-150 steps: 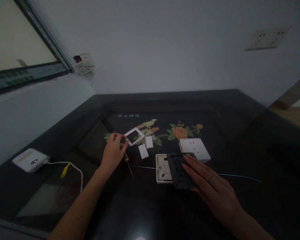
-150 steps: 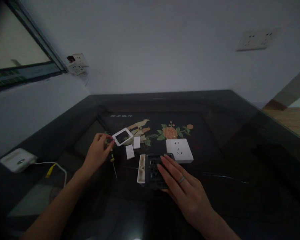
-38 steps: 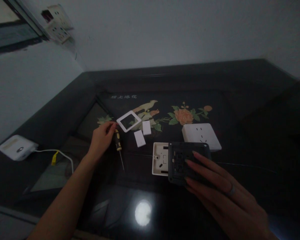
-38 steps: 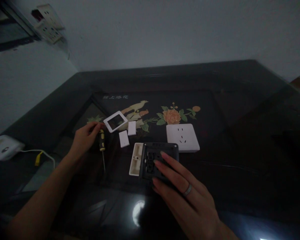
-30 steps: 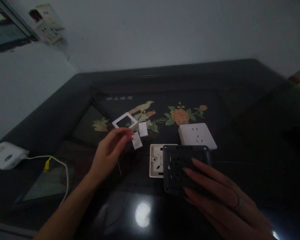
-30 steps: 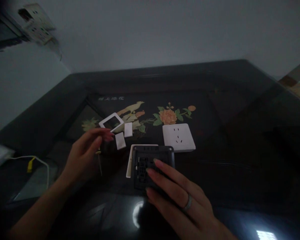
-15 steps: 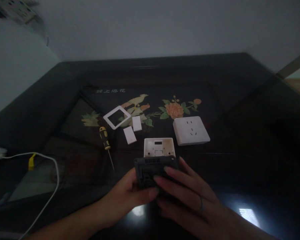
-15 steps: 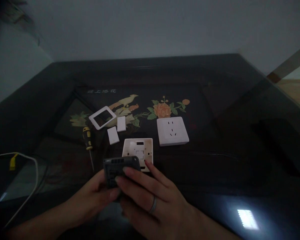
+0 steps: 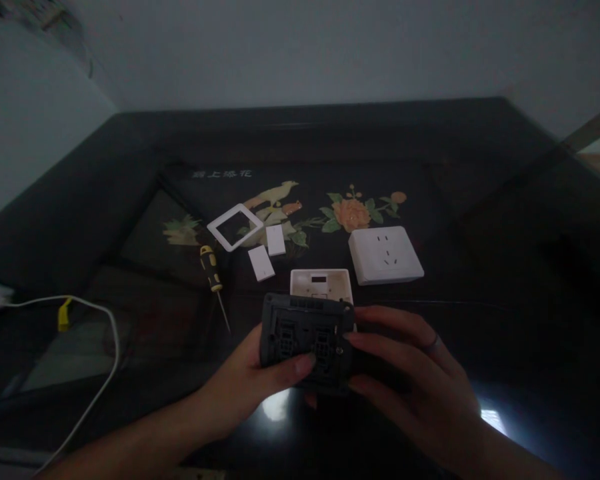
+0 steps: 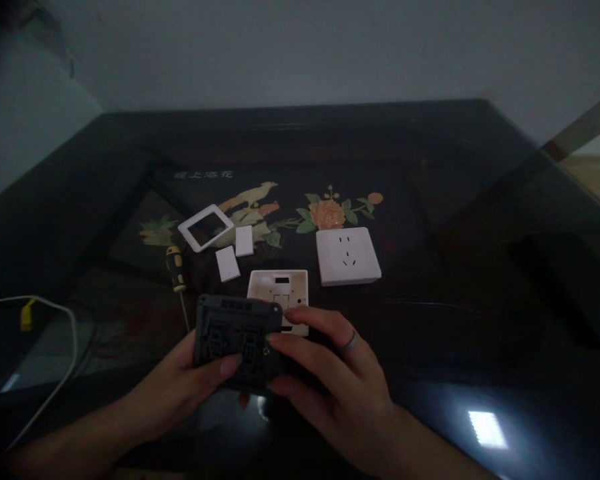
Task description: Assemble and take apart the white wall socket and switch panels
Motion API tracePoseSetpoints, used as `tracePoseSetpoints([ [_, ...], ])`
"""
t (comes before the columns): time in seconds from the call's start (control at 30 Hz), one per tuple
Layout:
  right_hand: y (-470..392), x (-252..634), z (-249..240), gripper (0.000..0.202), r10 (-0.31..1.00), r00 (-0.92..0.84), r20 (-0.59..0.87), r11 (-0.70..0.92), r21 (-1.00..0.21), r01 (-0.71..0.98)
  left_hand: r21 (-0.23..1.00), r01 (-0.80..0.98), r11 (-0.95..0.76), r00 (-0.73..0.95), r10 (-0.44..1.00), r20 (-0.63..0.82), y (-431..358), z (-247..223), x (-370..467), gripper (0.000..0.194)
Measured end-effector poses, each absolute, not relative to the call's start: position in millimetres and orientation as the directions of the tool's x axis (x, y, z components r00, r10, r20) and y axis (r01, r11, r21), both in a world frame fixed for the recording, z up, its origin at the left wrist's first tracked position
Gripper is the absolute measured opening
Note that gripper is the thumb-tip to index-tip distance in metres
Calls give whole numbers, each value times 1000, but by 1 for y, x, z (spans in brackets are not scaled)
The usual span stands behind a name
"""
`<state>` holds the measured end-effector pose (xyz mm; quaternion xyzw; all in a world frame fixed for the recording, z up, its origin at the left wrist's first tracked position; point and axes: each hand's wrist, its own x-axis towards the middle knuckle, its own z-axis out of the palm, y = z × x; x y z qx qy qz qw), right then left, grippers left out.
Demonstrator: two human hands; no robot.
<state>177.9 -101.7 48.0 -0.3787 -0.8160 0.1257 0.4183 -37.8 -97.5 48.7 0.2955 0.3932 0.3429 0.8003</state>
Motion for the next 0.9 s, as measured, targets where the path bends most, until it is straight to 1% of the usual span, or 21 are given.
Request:
tracePoseSetpoints([
  [0.07, -103, 178, 47, 18, 722, -374, 583, 683, -514, 518, 754, -320, 573, 400, 803, -441, -98, 48, -38, 35],
  [0.13, -103, 178, 46, 18, 722, -368, 586, 682, -514, 520, 728, -352, 589, 373, 801, -468, -97, 49, -37, 37],
  [0.27, -104, 177, 44, 19, 731, -340, 592, 668, -519, 533, 608, -442, 660, 454, 749, -483, -94, 55, -35, 37],
  [0.37, -103, 177, 44, 19, 729, -331, 599, 665, -504, 551, 550, -470, 691, 519, 720, -461, -93, 57, -36, 38],
  [0.43, -102, 177, 45, 19, 726, -333, 601, 666, -496, 557, 523, -482, 703, 537, 709, -457, -93, 56, -38, 41],
  [0.53, -102, 177, 45, 18, 718, -335, 610, 676, -495, 546, 527, -477, 703, 509, 710, -487, -94, 54, -38, 43],
  [0.67, -103, 178, 44, 17, 707, -340, 620, 683, -476, 554, 581, -449, 679, 435, 734, -521, -96, 54, -35, 43],
  [0.83, -105, 178, 44, 17, 703, -343, 623, 684, -461, 565, 618, -432, 657, 465, 749, -472, -95, 55, -34, 50],
  [0.9, -105, 177, 45, 16, 701, -343, 625, 685, -458, 566, 620, -421, 662, 467, 745, -477, -95, 54, -35, 53],
])
